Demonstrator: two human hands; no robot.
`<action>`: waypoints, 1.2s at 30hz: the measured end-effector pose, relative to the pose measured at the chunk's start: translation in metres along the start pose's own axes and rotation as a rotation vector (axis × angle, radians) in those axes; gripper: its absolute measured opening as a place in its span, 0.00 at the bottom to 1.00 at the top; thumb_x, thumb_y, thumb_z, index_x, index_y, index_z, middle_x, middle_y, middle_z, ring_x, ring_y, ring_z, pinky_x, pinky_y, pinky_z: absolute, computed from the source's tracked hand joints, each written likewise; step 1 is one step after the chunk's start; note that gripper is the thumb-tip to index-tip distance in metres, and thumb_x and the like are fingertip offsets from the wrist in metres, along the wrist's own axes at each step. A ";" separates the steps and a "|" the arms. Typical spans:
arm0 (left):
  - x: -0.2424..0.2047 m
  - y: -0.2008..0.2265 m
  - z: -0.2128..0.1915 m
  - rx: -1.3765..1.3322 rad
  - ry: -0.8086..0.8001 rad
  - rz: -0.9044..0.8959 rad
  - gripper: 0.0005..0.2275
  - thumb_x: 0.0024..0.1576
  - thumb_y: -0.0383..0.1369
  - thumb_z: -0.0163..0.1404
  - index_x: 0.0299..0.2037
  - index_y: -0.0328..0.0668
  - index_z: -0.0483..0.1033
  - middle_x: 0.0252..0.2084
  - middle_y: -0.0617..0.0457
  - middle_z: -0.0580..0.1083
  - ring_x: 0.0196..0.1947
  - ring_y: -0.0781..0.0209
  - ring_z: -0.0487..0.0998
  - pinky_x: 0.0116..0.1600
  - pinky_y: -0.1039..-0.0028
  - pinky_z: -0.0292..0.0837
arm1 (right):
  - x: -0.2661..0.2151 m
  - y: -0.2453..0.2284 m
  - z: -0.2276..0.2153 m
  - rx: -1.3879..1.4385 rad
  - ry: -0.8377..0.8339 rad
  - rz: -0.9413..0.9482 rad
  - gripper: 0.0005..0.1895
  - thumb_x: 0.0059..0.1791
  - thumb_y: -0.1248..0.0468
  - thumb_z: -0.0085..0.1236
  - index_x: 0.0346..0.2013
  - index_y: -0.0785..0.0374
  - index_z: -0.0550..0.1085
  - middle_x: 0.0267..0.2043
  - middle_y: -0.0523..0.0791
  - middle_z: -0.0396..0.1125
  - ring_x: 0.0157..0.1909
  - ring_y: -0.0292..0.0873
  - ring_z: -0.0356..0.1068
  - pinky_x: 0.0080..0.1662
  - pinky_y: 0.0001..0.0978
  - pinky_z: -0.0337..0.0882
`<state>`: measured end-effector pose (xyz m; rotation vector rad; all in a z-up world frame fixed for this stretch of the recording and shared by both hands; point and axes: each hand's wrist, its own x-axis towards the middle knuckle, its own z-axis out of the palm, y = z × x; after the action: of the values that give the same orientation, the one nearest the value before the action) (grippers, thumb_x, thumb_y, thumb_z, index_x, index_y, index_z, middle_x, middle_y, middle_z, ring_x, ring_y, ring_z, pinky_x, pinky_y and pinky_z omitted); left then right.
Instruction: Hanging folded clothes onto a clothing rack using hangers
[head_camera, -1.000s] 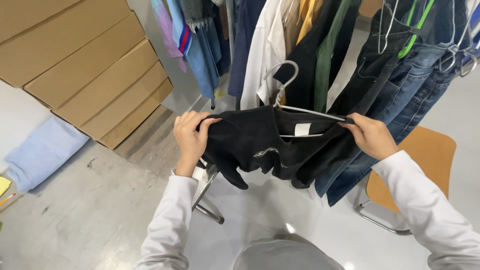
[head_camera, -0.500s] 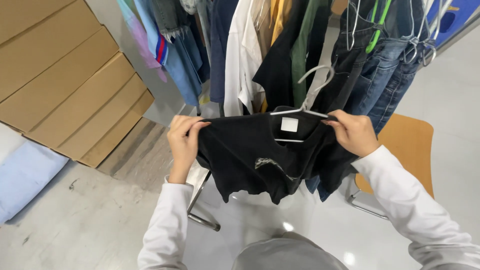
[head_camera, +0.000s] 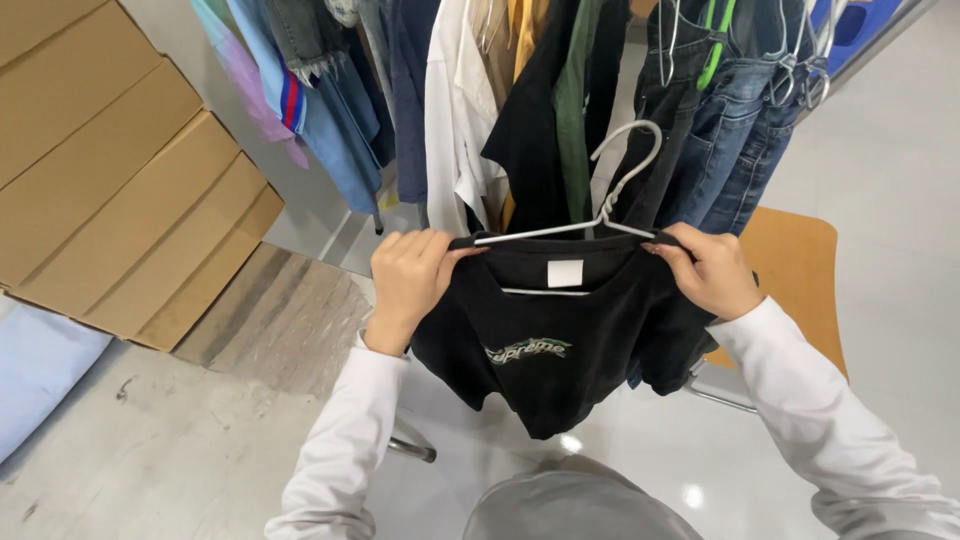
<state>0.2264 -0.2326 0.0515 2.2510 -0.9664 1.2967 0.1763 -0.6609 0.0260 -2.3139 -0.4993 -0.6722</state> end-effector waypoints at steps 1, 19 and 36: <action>-0.005 -0.003 0.003 -0.002 0.001 0.004 0.14 0.65 0.45 0.58 0.33 0.47 0.76 0.24 0.57 0.71 0.26 0.56 0.77 0.36 0.71 0.70 | -0.002 -0.007 -0.006 -0.002 0.004 0.001 0.06 0.59 0.60 0.61 0.40 0.55 0.81 0.30 0.44 0.79 0.34 0.52 0.80 0.36 0.36 0.77; -0.009 -0.061 0.000 0.003 0.055 -0.054 0.17 0.66 0.45 0.62 0.27 0.49 0.77 0.20 0.61 0.71 0.16 0.61 0.66 0.27 0.70 0.58 | -0.095 0.086 -0.117 -0.570 0.129 0.156 0.06 0.69 0.61 0.65 0.49 0.53 0.85 0.36 0.38 0.74 0.37 0.43 0.71 0.46 0.36 0.68; -0.041 0.000 0.130 -0.533 -0.593 -0.246 0.10 0.67 0.42 0.52 0.40 0.56 0.87 0.34 0.62 0.80 0.37 0.56 0.74 0.50 0.65 0.65 | -0.071 0.025 -0.060 0.683 -0.802 0.574 0.25 0.53 0.71 0.58 0.66 0.65 0.78 0.69 0.43 0.75 0.68 0.39 0.72 0.68 0.30 0.67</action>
<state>0.2914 -0.2961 -0.0499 2.2365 -1.0200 0.2091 0.1135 -0.7319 0.0108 -1.8240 -0.3004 0.6459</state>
